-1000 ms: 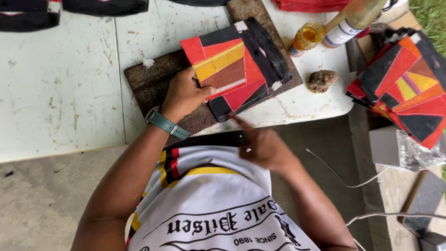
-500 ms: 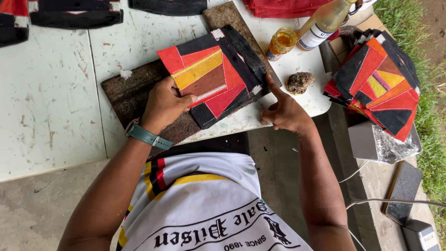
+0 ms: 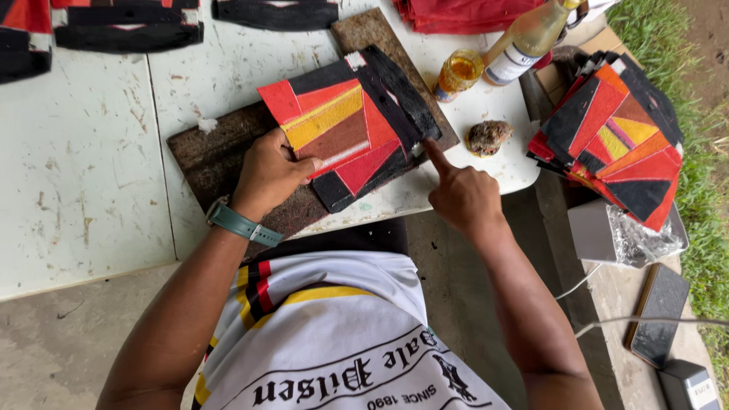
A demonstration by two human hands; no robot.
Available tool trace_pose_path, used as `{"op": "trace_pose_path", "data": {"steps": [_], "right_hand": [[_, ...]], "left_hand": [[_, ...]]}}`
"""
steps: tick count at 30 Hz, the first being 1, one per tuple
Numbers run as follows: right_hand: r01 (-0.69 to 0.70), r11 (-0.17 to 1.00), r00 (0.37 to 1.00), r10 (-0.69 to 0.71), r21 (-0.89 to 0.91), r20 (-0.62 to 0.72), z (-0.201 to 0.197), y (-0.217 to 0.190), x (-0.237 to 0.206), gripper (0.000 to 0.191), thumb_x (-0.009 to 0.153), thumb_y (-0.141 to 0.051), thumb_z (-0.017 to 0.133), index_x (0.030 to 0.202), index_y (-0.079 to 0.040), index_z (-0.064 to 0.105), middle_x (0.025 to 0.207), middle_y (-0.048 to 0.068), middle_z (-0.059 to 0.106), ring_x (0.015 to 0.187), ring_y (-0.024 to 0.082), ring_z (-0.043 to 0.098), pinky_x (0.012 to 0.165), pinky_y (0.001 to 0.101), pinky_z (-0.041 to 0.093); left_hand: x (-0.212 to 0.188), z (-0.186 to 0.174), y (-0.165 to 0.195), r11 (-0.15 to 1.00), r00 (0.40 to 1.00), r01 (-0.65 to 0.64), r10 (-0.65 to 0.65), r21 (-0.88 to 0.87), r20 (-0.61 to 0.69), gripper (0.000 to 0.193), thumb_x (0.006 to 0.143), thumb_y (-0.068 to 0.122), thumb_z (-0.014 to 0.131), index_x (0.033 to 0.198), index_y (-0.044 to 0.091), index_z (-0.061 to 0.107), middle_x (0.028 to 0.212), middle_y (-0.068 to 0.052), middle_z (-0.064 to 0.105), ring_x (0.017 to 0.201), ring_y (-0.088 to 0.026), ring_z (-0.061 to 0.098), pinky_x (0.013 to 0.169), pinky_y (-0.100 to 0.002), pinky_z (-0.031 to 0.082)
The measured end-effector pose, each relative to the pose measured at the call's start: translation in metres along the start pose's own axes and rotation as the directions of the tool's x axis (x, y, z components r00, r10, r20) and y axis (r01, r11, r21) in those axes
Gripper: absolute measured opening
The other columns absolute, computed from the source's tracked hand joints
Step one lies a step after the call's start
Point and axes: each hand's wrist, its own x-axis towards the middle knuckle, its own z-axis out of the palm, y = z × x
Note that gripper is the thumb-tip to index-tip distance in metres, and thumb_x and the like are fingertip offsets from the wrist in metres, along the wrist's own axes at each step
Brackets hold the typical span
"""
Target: The person works at an outdoor table assembling decorative patchwork panels made of red, orange, yellow and black fabric pieces on black backing. They hold each panel on a worn board, press and point along the fabric edges, occasionally dip a finger into a small jar of liquid, then set finished panels aside with a stack of similar completed panels.
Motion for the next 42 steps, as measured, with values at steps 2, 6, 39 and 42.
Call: {"op": "trace_pose_path", "data": {"steps": [2,6,39,42], "right_hand": [[0.060,0.992,0.996,-0.067,-0.109,-0.064,0.000,-0.003,-0.001,0.089,0.087,-0.017,0.058,0.168,-0.026,0.022,0.071,0.016,0.070,0.062,0.035,0.071,0.058,0.0466,0.057],[0.256,0.961,0.943,-0.224,0.105,-0.248,-0.023,0.021,-0.001,0.055,0.087,-0.023,0.068,0.140,-0.033,0.057,0.081,0.012,0.074,0.068,0.031,0.071,0.064,0.0439,0.057],[0.215,-0.090,0.849,-0.475,0.972,-0.232,-0.018,0.064,0.005,0.100,0.068,-0.002,0.067,0.162,-0.020,0.038,0.109,0.013,0.072,0.079,0.013,0.062,0.068,0.0268,0.051],[-0.031,0.272,0.922,-0.364,0.962,0.133,-0.001,0.040,0.000,0.111,0.069,0.000,0.067,0.165,-0.026,0.018,0.091,0.017,0.077,0.057,0.015,0.060,0.052,0.0262,0.049]], "left_hand": [[0.000,0.001,-0.003,0.999,0.999,0.035,-0.035,-0.001,0.004,0.031,0.084,0.005,0.079,0.111,-0.001,0.064,0.087,-0.010,0.075,0.069,-0.012,0.073,0.059,-0.028,0.060],[0.001,0.004,-0.010,0.996,0.999,0.044,-0.045,-0.074,-0.015,0.029,0.084,0.004,0.078,0.109,-0.001,0.065,0.087,-0.009,0.076,0.069,-0.012,0.073,0.059,-0.028,0.061],[0.030,-0.013,-0.013,0.946,0.981,-0.193,0.182,-0.262,-0.064,0.114,0.081,-0.013,0.081,0.163,0.006,0.003,0.147,-0.028,0.050,0.125,-0.027,0.068,0.098,-0.036,0.064],[0.029,-0.010,-0.018,0.950,0.998,-0.063,0.056,-0.305,-0.030,0.113,0.079,-0.011,0.077,0.162,0.008,0.002,0.139,-0.027,0.063,0.122,-0.026,0.070,0.101,-0.034,0.060]]}}
